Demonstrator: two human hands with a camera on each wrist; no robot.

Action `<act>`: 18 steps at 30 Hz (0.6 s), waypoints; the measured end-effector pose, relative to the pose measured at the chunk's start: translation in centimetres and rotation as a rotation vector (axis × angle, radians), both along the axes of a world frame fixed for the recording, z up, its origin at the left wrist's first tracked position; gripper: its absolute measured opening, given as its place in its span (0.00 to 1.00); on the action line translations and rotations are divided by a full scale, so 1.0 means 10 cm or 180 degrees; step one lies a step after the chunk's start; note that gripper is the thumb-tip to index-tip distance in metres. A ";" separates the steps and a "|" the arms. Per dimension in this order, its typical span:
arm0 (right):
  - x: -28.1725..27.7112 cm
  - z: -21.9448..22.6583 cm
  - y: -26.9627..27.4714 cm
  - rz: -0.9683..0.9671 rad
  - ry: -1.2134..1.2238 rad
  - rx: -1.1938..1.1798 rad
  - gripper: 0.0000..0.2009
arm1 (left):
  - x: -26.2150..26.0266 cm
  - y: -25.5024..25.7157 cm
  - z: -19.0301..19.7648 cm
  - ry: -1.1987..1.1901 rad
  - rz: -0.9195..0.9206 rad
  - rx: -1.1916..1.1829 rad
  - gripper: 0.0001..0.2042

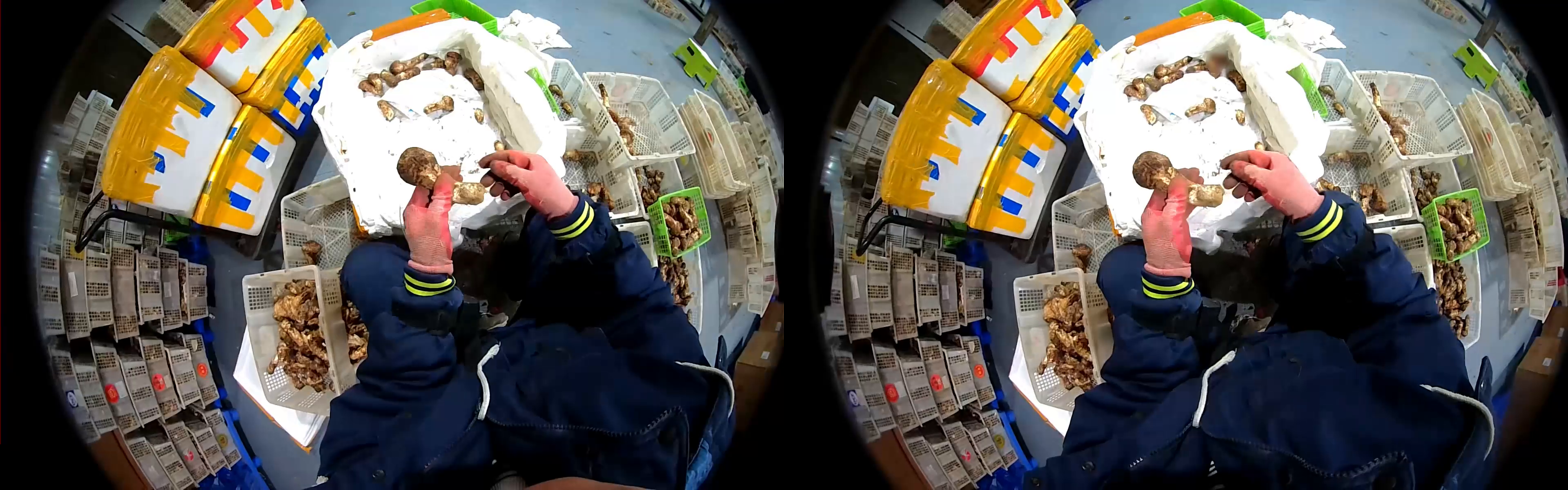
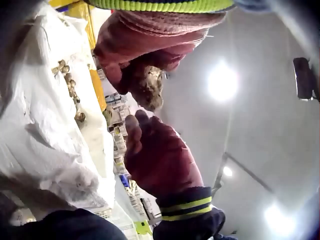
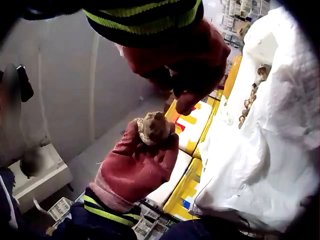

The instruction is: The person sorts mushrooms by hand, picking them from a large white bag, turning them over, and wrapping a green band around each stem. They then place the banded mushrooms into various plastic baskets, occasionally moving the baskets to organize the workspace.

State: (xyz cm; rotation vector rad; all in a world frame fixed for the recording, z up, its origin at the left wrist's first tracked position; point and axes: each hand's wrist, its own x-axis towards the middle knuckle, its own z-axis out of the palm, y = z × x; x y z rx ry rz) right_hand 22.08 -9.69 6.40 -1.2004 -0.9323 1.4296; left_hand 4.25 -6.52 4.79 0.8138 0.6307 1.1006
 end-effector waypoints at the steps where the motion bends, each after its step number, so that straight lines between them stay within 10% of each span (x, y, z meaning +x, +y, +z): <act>1: 0.00 -0.01 -0.05 -0.0108 -0.0018 0.0082 0.13 | -0.02 -0.02 0.02 0.0203 0.0188 0.0119 0.12; 4: -0.10 0.06 -0.18 -0.0276 -0.0276 0.0197 0.13 | -0.05 -0.03 0.04 0.0474 0.0471 0.0135 0.11; 8: -0.34 0.21 -0.22 0.0055 -0.2510 0.1588 0.19 | -0.05 -0.04 0.03 0.0336 0.0507 0.0101 0.13; 18: -0.46 0.07 -0.16 -0.0728 -0.2827 0.2208 0.20 | -0.07 -0.07 0.04 -0.0288 -0.0056 0.0389 0.14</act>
